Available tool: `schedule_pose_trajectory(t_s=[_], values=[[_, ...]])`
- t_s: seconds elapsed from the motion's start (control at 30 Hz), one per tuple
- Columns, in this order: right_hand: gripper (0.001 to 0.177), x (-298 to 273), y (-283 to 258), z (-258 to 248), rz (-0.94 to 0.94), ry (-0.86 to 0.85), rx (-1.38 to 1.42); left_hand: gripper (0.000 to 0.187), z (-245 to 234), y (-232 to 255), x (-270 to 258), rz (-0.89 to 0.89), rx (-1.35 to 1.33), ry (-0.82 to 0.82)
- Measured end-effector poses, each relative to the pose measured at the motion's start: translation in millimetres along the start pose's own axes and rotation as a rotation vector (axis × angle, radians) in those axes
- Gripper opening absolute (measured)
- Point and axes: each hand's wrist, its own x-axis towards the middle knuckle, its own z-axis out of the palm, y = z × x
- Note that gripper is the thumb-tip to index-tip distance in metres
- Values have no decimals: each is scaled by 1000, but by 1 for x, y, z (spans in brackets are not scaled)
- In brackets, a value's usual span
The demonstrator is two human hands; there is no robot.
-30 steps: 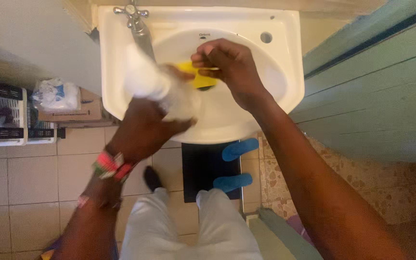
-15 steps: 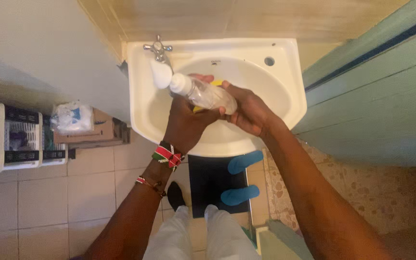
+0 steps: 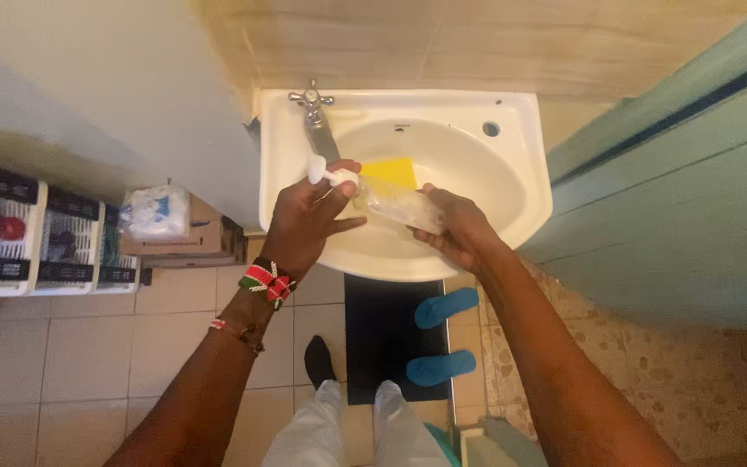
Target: The person cleans a white bathroom sink using a yellow sponge and liquid soap. They apply soap to the sponge and scrub the sink basin, faucet, and drain area thoroughly.
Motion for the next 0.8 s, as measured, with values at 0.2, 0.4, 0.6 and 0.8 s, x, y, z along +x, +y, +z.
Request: schedule_pose_trajectory(t_s=[0.2,0.4,0.6,0.8], values=[[38,-9,-10,-24,-87,-82,-117,42,23,-6,-2,21,-143,188],[58,-19,-19,-13,-471,-164,-1007,31,50,-23,20,89,178,345],[91,-48,-35,21,-915,-291,-944,36,72,-4,29,293,628,447],[73,-67,-73,25,-882,-310,-853,25,69,-6,31,165,222,298]])
